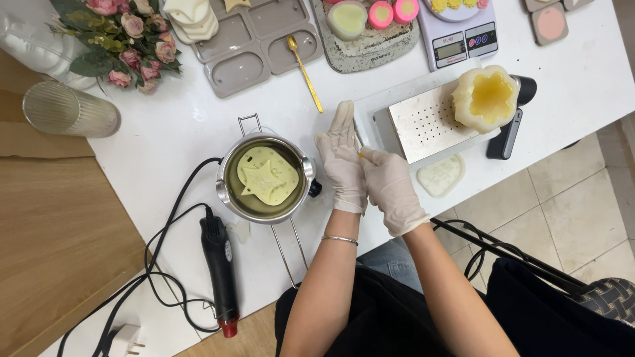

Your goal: Cleaning candle molds and checking the temperature of wax using an infrared thermometer.

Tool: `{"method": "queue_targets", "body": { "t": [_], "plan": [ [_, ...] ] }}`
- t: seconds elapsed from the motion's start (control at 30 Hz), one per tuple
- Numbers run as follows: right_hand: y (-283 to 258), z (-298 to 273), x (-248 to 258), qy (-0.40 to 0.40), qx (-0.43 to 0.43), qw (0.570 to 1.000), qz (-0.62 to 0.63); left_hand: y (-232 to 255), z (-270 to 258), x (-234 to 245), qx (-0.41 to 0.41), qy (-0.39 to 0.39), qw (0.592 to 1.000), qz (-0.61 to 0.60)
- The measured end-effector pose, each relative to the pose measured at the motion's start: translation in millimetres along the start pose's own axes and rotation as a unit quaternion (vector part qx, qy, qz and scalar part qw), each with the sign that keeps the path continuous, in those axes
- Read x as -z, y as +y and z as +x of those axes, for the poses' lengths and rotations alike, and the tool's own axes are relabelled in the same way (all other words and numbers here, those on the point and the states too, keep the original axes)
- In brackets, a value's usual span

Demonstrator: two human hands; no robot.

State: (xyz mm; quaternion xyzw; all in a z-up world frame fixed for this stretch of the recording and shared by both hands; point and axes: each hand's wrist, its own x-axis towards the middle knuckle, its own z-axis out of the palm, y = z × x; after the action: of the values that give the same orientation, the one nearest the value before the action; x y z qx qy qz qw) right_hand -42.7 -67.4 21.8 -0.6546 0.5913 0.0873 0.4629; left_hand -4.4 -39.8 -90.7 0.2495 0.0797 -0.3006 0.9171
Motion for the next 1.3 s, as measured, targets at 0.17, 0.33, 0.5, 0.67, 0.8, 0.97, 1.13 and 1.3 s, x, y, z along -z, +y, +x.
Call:
{"method": "queue_targets", "body": {
  "t": [0.17,0.33,0.5,0.67,0.8,0.97,1.13,1.3],
  "plan": [
    [-2.6,-24.4,6.4,-0.009,0.016,0.999,0.051,7.5,-9.5,-7.8,0.018,-0.017,0.997,-0.078],
    [-11.7,-68.1,24.4,-0.01,0.033,0.989,0.146,48.3,-32.4,-56.0,0.035,-0.037,0.991,-0.126],
    [-62.8,-124.5,17.4,-0.06,-0.014,0.986,0.152,132.6,-58.3,-76.9,-0.033,-0.052,0.997,-0.054],
    [-48.8,-134.7,-33.8,-0.139,0.031,0.981,0.128,198.9,-72.3,-30.1,-0.044,0.008,0.988,0.147],
    [-39.4,-125.5,-64.8,-0.218,0.044,0.974,0.042,223.8,-78.9,-0.4,0.022,0.039,0.999,-0.005],
    [-29.8,-117.9,-65.3,-0.222,0.086,0.97,0.059,232.8,-89.9,0.0,-0.014,0.064,0.996,-0.065],
    [-30.8,-120.8,-54.5,-0.233,0.084,0.969,0.018,223.3,-96.7,17.7,-0.068,-0.101,0.989,0.081],
    [-34.6,-118.8,-11.3,-0.15,0.032,0.988,0.021,227.2,-102.6,-17.0,-0.039,-0.087,0.943,0.318]
  ]
}}
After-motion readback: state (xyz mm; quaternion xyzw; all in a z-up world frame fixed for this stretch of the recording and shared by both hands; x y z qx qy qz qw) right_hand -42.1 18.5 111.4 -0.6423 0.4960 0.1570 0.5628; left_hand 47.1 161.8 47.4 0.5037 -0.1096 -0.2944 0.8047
